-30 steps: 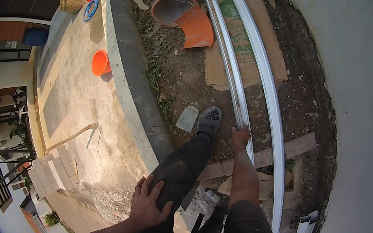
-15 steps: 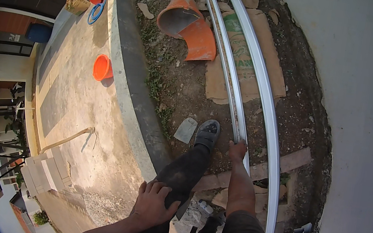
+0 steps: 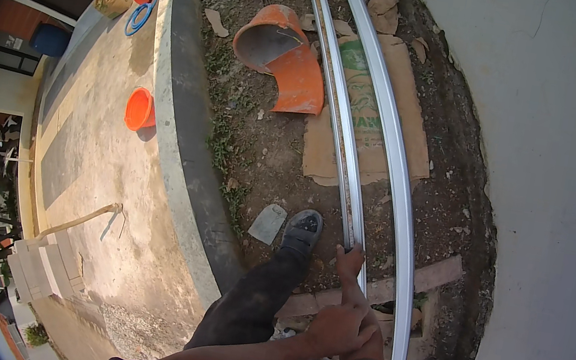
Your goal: Measure and cut metal studs using a tape measure and tin snips.
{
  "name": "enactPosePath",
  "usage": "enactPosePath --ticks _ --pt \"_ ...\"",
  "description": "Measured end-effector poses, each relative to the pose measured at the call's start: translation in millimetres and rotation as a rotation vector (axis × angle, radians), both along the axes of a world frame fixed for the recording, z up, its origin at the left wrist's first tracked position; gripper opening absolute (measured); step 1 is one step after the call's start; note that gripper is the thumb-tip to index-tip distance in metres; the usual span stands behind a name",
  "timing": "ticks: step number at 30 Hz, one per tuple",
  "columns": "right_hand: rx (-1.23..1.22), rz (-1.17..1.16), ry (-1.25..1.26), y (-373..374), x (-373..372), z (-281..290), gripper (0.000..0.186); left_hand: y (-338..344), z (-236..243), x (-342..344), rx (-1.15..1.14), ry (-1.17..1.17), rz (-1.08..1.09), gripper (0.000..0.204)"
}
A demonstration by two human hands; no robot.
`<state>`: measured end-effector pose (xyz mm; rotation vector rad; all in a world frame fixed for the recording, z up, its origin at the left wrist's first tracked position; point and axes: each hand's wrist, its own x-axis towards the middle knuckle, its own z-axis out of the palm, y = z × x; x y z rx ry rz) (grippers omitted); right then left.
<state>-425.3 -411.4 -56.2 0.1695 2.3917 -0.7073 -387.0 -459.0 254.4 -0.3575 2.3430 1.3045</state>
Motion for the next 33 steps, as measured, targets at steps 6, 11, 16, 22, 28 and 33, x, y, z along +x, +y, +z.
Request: enactPosePath --ticks 6,11,16,22,28,33 --pt "0.035 -0.006 0.008 -3.1 4.1 0.0 0.067 -4.9 3.5 -19.1 0.094 -0.121 0.031 0.042" --pt "0.026 -0.004 -0.014 -4.9 5.5 0.1 0.066 -7.4 4.6 -24.8 0.103 -0.154 0.051 0.045" --pt "0.022 0.001 0.022 -0.5 7.9 -6.6 0.069 -7.4 2.4 -28.2 0.089 -0.143 0.057 0.044" --pt "0.025 0.002 0.007 -2.8 6.8 -4.8 0.068 -9.8 4.3 -33.4 0.09 -0.175 0.062 0.044" --pt "0.025 -0.009 0.002 -2.9 6.6 -5.1 0.067 -12.7 4.6 -36.9 0.099 -0.165 0.08 0.045" --pt "0.017 -0.003 0.029 -2.7 7.8 -6.7 0.065 -12.0 3.5 -38.2 0.07 -0.142 0.102 0.044"
